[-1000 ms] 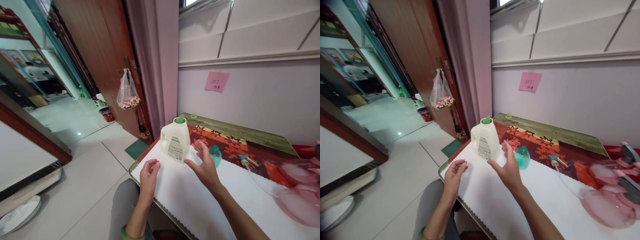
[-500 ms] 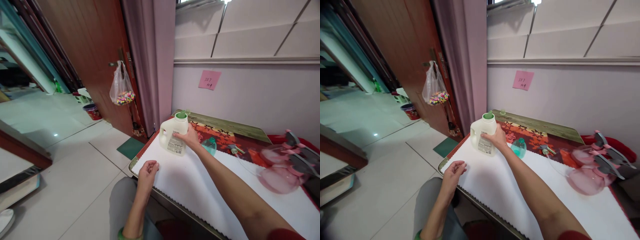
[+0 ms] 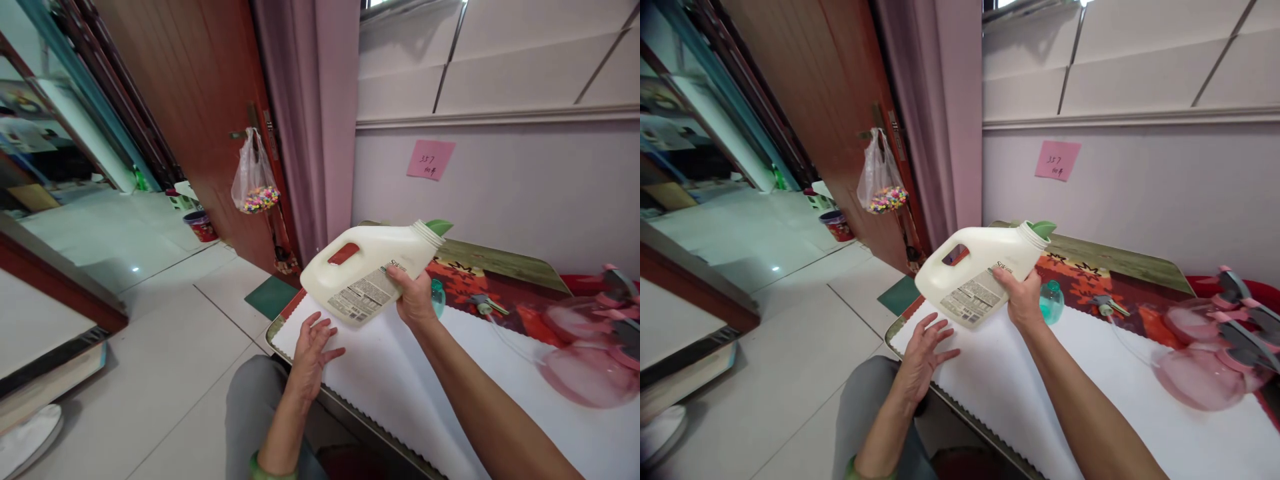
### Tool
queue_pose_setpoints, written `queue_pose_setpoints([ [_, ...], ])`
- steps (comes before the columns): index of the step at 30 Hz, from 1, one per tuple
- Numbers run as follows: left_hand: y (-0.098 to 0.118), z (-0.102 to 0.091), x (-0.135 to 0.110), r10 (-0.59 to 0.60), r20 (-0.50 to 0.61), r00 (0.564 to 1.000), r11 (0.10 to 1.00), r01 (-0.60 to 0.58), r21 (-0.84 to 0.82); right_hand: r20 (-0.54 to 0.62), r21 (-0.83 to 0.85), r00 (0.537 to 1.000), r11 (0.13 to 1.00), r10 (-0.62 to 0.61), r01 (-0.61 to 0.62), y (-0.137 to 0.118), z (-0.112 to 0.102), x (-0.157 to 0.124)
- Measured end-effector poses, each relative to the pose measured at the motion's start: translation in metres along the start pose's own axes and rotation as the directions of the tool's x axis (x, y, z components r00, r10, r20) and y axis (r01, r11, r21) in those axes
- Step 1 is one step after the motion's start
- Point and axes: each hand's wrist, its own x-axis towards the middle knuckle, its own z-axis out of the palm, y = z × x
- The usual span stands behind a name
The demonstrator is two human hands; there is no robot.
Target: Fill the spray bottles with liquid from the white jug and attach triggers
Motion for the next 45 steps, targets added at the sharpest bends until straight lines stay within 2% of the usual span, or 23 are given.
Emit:
queue_pose_setpoints([
  [3,0.002,0.017,-0.002,0.024,0.097,0.995,0.985,-0.006,-0.173,0.044,0.102,0.999,0.994,0.023,-0.027,-0.008,0.002,-0.015],
  [5,0.000,0.027,-0.003,0.037,0.127,0.991,0.981,-0.012,-0.193,0.065,0.121,0.997,0.991,0.051,-0.059,-0.007,-0.002,-0.024],
  [10,-0.006,0.039,-0.003,0.153,-0.043,0.987,0.985,-0.156,-0.070,0.175,0.065,0.977,0.988,0.124,-0.137,0.005,-0.020,-0.032],
  [13,-0.002,0.038,0.001,0.216,-0.097,0.972,0.975,-0.219,-0.024,0.288,-0.012,0.934,0.977,0.210,-0.215,0.007,-0.035,-0.026],
  [15,0.004,0.035,0.006,0.249,-0.128,0.960,0.968,-0.251,0.000,0.323,-0.080,0.908,0.964,0.266,-0.254,0.007,-0.043,-0.021],
  [18,0.013,0.031,0.016,0.293,-0.173,0.940,0.956,-0.292,0.034,0.286,-0.109,0.915,0.958,0.285,-0.264,0.004,-0.050,-0.019],
  [25,0.026,0.040,0.037,0.396,-0.208,0.894,0.918,-0.379,0.116,0.144,0.088,0.937,0.939,0.319,-0.333,-0.011,-0.042,-0.019],
  [31,0.031,0.048,0.047,0.418,-0.176,0.891,0.902,-0.386,0.192,0.036,0.160,0.939,0.925,0.342,-0.344,-0.014,-0.046,-0.010],
  [37,0.039,0.053,0.055,0.429,-0.126,0.895,0.883,-0.385,0.271,-0.033,0.228,0.921,0.900,0.388,-0.372,-0.012,-0.047,-0.006],
  [41,0.045,0.061,0.059,0.422,-0.119,0.899,0.880,-0.374,0.294,-0.065,0.256,0.927,0.904,0.369,-0.342,-0.013,-0.048,-0.003],
  [45,0.050,0.066,0.065,0.422,-0.124,0.898,0.879,-0.371,0.301,-0.079,0.287,0.914,0.887,0.399,-0.362,-0.015,-0.048,-0.001],
])
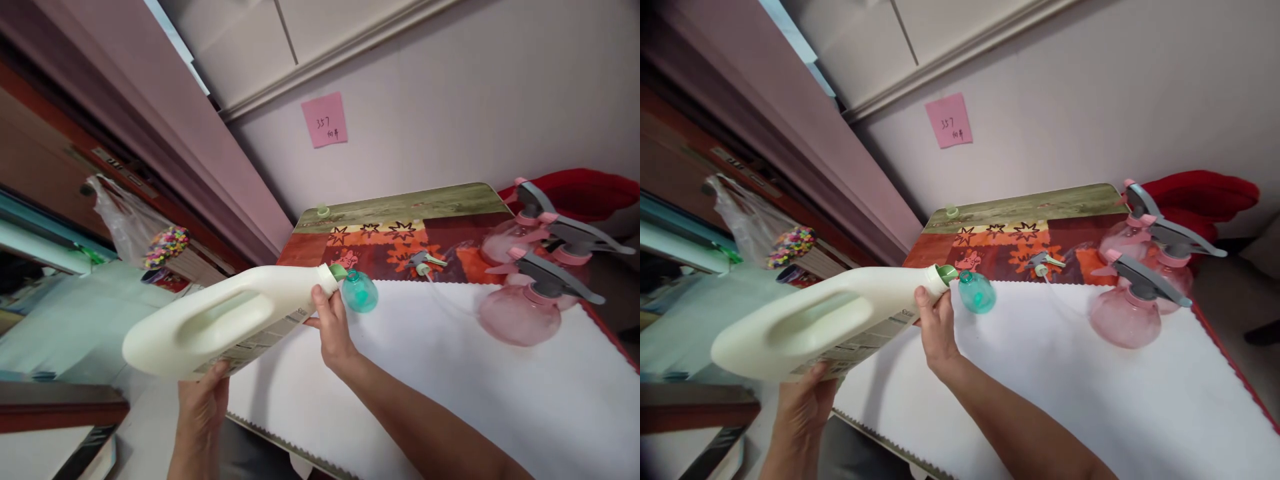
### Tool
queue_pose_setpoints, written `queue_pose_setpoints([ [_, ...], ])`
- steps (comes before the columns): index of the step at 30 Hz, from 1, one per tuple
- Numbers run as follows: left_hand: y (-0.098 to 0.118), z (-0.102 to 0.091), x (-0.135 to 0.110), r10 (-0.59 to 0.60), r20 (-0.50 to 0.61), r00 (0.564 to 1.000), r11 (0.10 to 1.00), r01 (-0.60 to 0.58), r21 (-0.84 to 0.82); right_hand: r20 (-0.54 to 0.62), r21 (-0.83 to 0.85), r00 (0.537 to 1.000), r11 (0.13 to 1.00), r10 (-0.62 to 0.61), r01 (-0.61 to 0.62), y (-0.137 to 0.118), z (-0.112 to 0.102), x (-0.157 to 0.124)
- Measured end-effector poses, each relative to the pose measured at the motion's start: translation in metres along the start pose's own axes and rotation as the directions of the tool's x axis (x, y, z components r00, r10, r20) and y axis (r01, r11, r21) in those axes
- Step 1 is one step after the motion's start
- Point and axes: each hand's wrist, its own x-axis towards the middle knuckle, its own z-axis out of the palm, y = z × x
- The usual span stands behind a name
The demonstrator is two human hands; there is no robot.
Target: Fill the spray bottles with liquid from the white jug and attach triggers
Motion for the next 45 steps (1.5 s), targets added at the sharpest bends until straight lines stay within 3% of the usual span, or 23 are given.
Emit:
queue_pose_setpoints([
  [11,0.016,0.006,0.005,0.006,0.058,0.998,0.999,-0.008,0.041,0.004,0.046,0.999,0.998,0.040,-0.040,-0.006,0.002,0.002],
  [24,0.032,0.008,-0.003,0.057,0.017,0.998,0.995,-0.058,0.081,0.036,0.084,0.997,0.994,0.071,-0.074,-0.001,0.003,0.000],
  [45,0.041,0.010,-0.002,0.071,0.053,0.996,0.991,-0.076,0.109,0.015,0.117,0.995,0.988,0.096,-0.097,-0.006,0.006,0.001],
])
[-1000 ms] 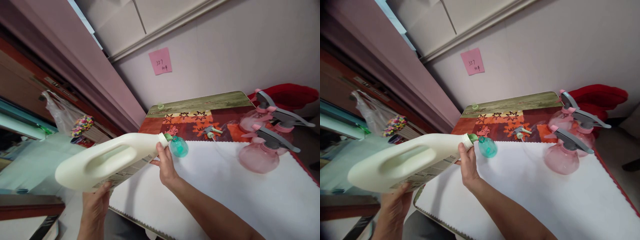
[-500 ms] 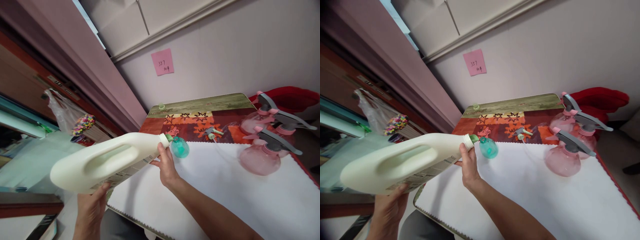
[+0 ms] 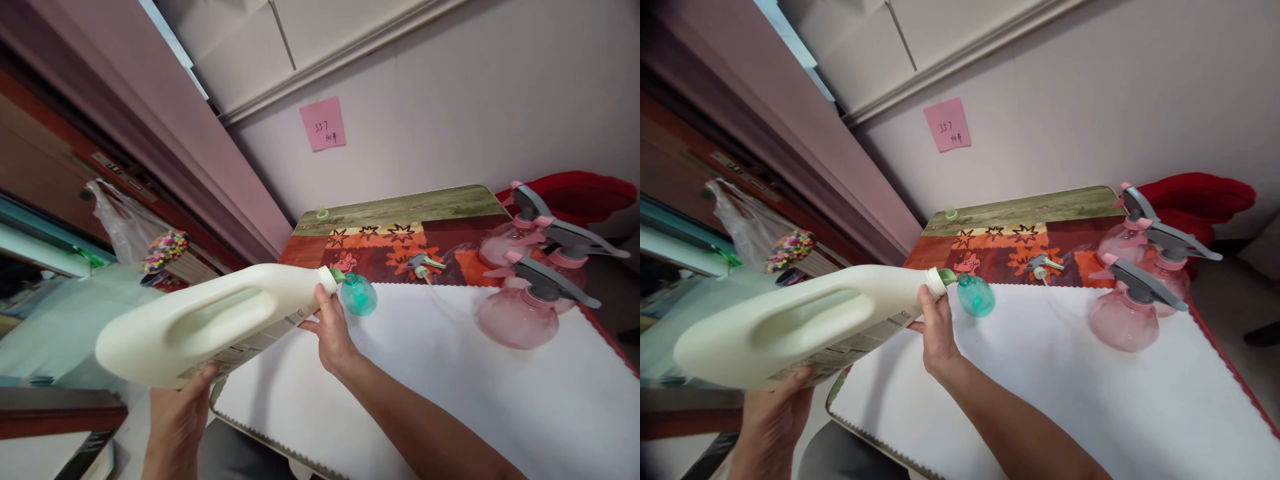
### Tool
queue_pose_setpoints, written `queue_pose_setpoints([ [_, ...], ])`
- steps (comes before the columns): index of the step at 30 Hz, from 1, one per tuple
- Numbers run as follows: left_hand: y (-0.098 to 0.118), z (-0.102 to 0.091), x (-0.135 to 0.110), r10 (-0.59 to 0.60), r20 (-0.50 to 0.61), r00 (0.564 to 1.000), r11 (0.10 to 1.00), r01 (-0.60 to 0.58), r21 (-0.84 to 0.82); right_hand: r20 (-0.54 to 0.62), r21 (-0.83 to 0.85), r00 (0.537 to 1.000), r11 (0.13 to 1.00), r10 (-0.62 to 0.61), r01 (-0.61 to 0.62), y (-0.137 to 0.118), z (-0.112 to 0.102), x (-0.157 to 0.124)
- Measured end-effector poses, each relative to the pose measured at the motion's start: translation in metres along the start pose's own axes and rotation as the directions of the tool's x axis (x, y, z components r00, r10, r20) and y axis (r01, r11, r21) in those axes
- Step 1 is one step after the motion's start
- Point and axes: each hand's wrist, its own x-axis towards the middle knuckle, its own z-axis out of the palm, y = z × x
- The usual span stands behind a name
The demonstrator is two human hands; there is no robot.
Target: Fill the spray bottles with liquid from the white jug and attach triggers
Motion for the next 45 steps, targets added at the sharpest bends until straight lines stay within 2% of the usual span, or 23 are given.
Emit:
queue_pose_setpoints([
  [7,0.002,-0.003,0.001,0.022,-0.015,1.000,0.999,-0.021,0.047,-0.003,0.002,1.000,1.000,0.013,-0.013,-0.002,0.001,-0.002],
  [16,0.005,-0.002,-0.001,0.008,-0.037,0.999,1.000,-0.007,0.031,0.012,0.010,1.000,1.000,0.012,-0.013,-0.001,0.001,-0.001],
  [33,0.012,0.001,-0.001,0.045,-0.017,0.999,0.997,-0.044,0.071,0.019,0.026,1.000,0.999,0.019,-0.019,-0.004,0.002,-0.002],
  [45,0.019,0.003,-0.003,0.022,-0.065,0.998,0.998,-0.018,0.068,0.013,0.060,0.999,0.997,0.040,-0.041,-0.006,0.004,-0.003],
])
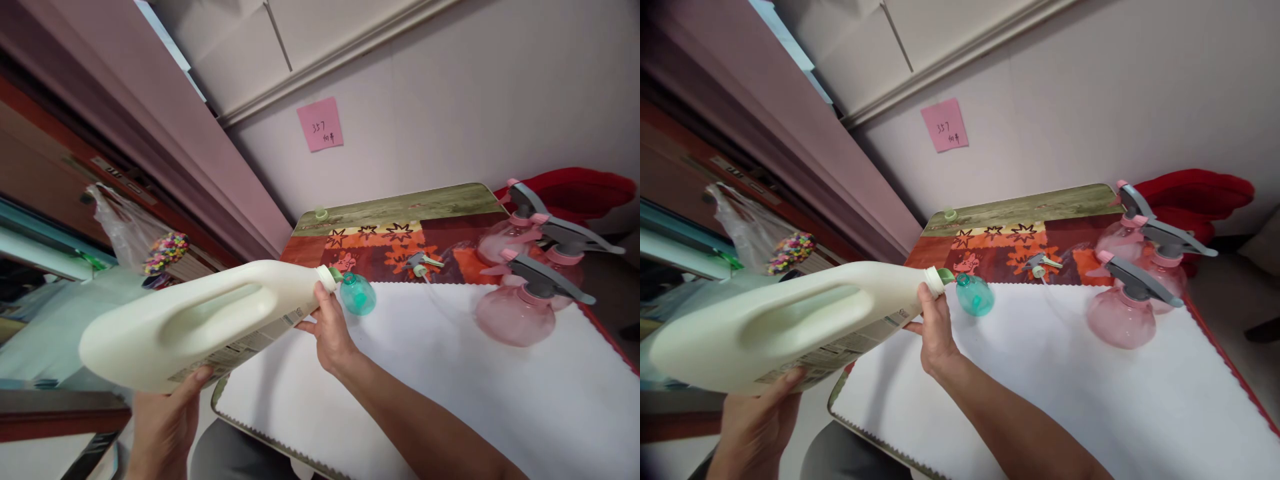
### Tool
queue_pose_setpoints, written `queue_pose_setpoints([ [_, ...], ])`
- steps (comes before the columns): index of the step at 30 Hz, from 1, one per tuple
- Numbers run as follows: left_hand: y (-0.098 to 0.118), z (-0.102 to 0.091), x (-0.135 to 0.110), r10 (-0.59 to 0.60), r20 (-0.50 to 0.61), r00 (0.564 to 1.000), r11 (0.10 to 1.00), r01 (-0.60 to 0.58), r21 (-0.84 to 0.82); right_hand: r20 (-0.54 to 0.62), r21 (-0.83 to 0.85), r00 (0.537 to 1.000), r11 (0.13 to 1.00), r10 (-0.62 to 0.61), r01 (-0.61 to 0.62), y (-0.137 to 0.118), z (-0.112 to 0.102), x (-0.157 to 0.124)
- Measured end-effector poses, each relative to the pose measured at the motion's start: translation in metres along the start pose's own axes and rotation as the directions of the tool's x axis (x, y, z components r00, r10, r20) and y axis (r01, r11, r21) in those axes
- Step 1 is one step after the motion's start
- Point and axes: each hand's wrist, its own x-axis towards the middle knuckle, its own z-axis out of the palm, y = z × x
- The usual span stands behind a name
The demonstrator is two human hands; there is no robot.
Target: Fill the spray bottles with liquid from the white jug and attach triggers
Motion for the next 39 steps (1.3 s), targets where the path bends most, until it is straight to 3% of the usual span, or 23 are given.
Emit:
queue_pose_setpoints([
  [30,0.0093,0.0057,-0.0016,0.020,0.020,1.000,1.000,-0.020,0.017,-0.019,0.002,1.000,1.000,0.018,-0.018,-0.0008,0.0012,-0.0005],
  [39,0.0100,0.0039,-0.0021,0.011,-0.018,1.000,0.999,-0.010,0.036,0.001,0.014,1.000,1.000,0.021,-0.021,-0.0022,0.0023,-0.0022],
])
